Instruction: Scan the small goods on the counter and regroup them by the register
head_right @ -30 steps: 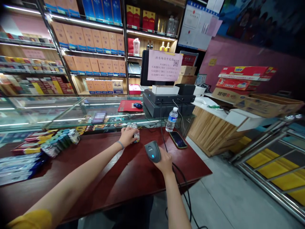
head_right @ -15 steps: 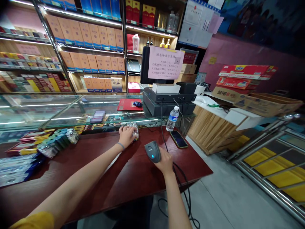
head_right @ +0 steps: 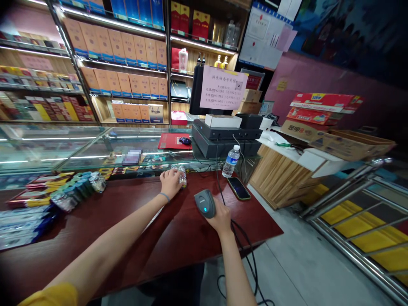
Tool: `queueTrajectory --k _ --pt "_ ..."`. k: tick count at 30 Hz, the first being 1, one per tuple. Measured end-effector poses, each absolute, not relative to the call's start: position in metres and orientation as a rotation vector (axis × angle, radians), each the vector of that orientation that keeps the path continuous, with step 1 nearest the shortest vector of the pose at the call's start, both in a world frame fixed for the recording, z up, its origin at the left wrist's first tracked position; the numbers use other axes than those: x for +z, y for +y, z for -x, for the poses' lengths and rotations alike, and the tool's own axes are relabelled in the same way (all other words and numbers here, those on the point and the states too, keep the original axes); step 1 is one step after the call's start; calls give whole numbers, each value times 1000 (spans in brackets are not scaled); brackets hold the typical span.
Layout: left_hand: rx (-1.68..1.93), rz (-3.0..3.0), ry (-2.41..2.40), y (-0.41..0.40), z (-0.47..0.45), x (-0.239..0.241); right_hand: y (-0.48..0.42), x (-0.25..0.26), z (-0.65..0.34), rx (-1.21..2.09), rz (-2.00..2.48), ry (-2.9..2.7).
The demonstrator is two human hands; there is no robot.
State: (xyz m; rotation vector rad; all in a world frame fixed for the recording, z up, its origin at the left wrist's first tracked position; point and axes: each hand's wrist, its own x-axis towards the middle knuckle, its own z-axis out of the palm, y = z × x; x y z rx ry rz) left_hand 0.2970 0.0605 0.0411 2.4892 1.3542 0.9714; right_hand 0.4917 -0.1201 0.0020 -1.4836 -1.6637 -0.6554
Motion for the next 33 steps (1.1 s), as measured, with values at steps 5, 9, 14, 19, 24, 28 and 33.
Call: queueTrajectory --k 5,9,14,19,24,28,33 --pt "1043 -2415 1310 57 -281 47 -117 7 -482 -633 1513 -1649" --pt "1228 -2281 1307 55 -236 50 -110 13 -463 -644 1464 -1620" --pt "1495 -2112 1365 58 -140 41 -92 17 -425 -566 1411 -1610" --pt "1583 -1883 1531 58 -48 17 -71 16 -383 -435 1363 -1644" --pt "1609 -1758 1668 66 6 -5 -52 13 -338 -375 1289 -1677" --pt "1441 -1798 1751 80 22 -6 -43 9 -311 -354 1215 -1754" --pt "1059 -1919 1937 96 18 10 -42 4 -302 -359 1125 -1873"
